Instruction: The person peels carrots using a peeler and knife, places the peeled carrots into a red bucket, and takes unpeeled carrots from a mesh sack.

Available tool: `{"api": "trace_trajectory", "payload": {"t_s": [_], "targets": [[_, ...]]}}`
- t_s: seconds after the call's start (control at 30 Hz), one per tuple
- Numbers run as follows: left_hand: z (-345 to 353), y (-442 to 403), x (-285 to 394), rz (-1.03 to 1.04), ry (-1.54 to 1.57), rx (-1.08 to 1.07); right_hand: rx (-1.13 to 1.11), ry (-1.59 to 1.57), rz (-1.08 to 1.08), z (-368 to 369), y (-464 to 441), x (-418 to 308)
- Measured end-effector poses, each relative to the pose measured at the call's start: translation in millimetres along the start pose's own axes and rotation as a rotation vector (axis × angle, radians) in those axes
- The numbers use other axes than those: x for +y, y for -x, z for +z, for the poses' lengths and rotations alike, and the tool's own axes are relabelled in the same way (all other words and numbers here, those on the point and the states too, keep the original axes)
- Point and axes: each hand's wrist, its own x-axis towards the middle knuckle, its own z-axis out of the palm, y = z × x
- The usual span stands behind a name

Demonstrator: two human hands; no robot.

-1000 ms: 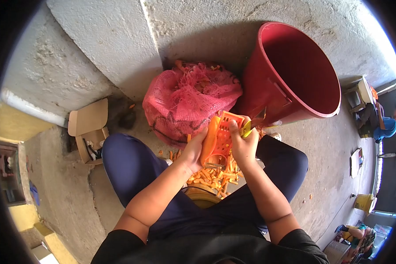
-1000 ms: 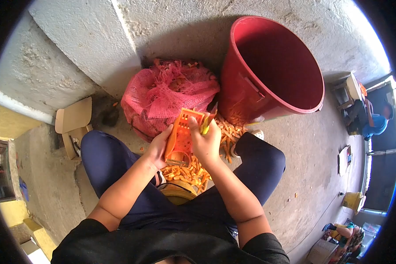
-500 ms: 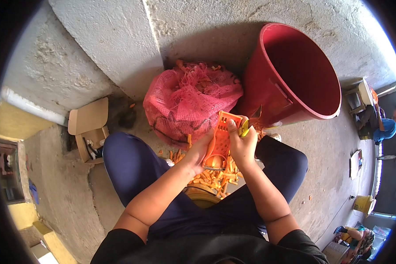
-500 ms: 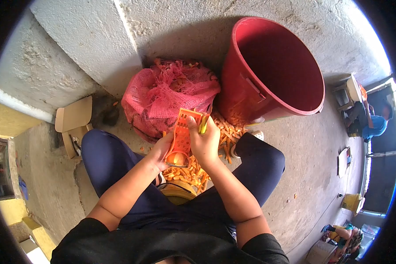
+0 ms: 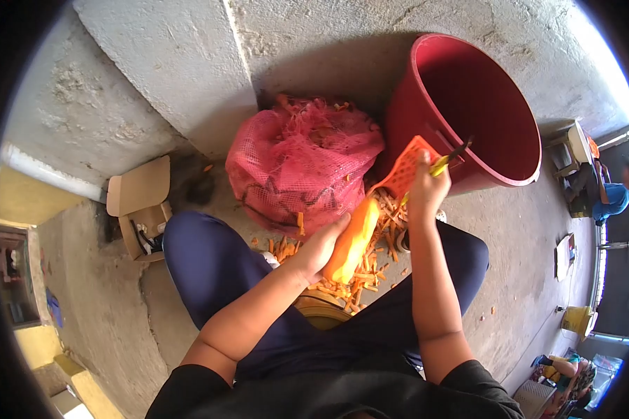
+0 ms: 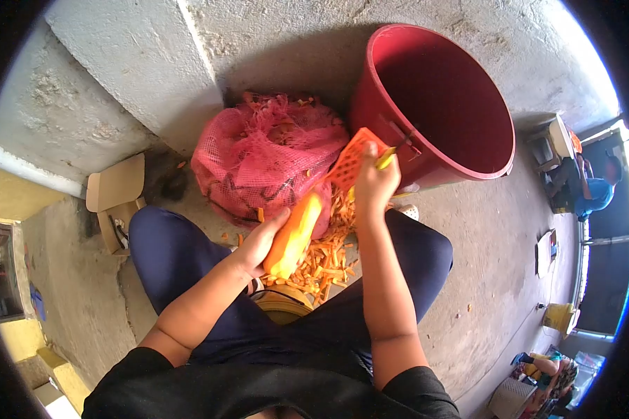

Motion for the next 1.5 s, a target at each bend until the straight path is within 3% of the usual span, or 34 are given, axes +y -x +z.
{"api": "trace_trajectory", "payload": {"t_s": [0.03,0.07,0.13,0.23,0.33,0.53,0.6,0.73,1.1,1.2,1.3,1.33,1.4,1.5], "targets": [[2,4,2,0.013,-0.045,-0.017,0.099,0.073,-0.042,-5,-15,8],[5,8,4,0.026,-0.089,-0.034,0.144,0.059,0.118,-15,-30,14],[6,10,5,0.039,-0.051,-0.008,0.153,-0.138,0.216,-26,-42,11],[-12,-1,4,0.066,-0.027,0.107,0.087,-0.069,0.061,-20,-20,-6],[-16,-9,2,0.116,0.055,0.23,-0.126,-0.2,0.111,-13,19,-23],[-16,-13,4,0.066,0.219,0.076,-0.433,-0.3,0.192,-3,75,-65],[-11,-11,6,0.07,0.246,0.074,-0.464,-0.246,0.123,-2,78,-62],[-6,-10,5,0.073,0.223,0.129,-0.464,-0.165,0.058,-2,79,-58],[-3,-10,5,0.106,0.164,0.1,-0.46,-0.138,0.132,4,70,-48],[-4,-7,6,0.093,0.157,0.104,-0.411,-0.114,0.093,8,66,-49],[-3,-2,-2,0.037,0.053,0.128,-0.269,-0.11,0.267,8,32,-40],[-2,-4,-2,0.044,0.036,0.112,-0.202,-0.173,0.238,12,26,-30],[-1,-6,-2,0.071,0.006,0.09,-0.186,-0.131,0.172,12,20,-24],[1,0,4,0.064,-0.074,0.047,-0.159,-0.145,0.248,10,9,-21]]}}
